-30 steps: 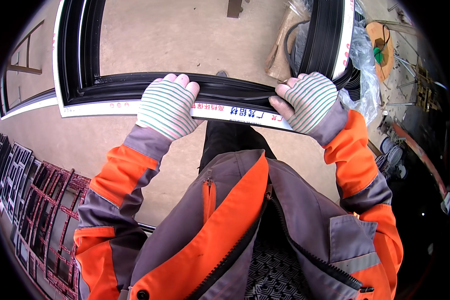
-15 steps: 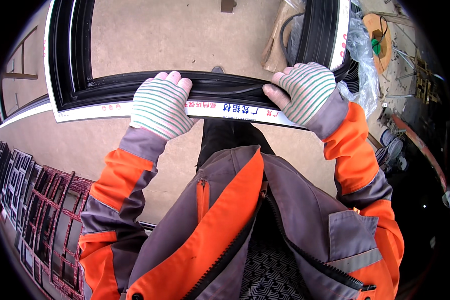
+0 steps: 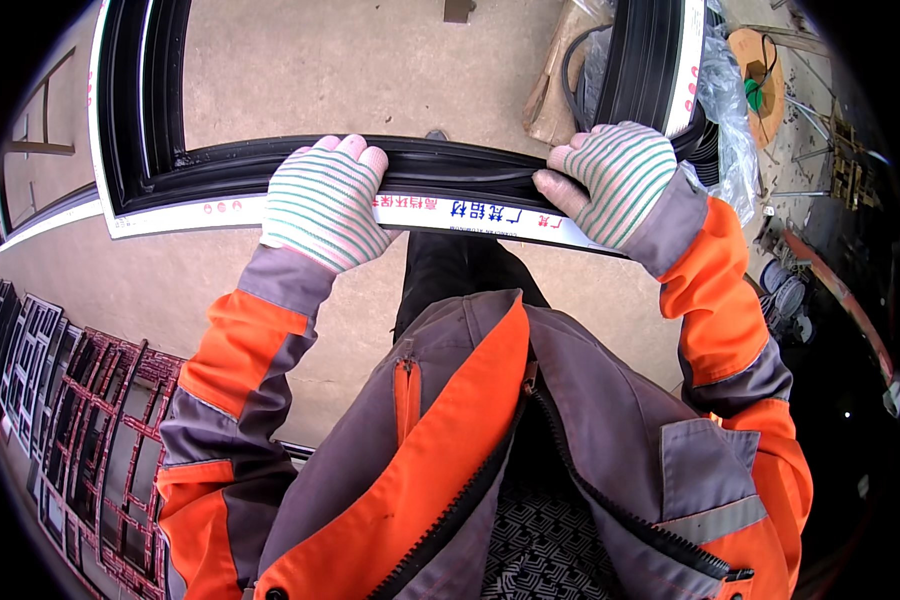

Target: The person presses a black rubber seal into the groove of a white window frame. They work along the edges and corners of the frame, ensuring the seal is seated properly. The person handles the frame and the seal by hand, occasionally adjusting their grip to apply pressure.

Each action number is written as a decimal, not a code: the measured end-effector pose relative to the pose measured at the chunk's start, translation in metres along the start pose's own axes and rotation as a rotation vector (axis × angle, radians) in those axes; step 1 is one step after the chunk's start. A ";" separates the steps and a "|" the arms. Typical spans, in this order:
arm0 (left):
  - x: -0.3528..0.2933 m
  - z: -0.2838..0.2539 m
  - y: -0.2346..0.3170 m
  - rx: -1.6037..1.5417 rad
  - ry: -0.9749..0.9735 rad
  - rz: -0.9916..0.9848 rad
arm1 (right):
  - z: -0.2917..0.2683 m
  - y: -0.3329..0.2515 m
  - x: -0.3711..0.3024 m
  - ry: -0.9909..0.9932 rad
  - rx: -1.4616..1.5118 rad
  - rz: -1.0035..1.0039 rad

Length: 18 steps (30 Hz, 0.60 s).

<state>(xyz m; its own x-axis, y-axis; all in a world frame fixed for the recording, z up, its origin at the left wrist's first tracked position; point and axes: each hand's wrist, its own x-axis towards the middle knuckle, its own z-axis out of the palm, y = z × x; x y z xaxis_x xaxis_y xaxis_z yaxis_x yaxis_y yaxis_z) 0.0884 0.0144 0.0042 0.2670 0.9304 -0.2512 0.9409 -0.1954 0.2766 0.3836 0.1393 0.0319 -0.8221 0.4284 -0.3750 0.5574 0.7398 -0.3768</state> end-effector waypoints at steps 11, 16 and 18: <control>0.000 -0.001 0.000 0.004 0.000 0.007 | 0.001 -0.002 -0.001 -0.046 -0.024 -0.007; -0.001 0.001 0.001 -0.003 -0.009 0.029 | 0.002 -0.003 -0.001 -0.033 -0.026 -0.007; 0.000 0.000 0.006 -0.007 -0.056 0.012 | 0.002 -0.002 -0.001 -0.012 -0.019 -0.023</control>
<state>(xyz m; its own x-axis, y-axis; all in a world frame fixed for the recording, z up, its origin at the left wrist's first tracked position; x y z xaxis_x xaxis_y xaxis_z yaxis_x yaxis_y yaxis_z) 0.0938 0.0131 0.0059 0.2895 0.9091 -0.2995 0.9361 -0.2037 0.2867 0.3835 0.1363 0.0319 -0.8329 0.4055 -0.3766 0.5364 0.7589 -0.3693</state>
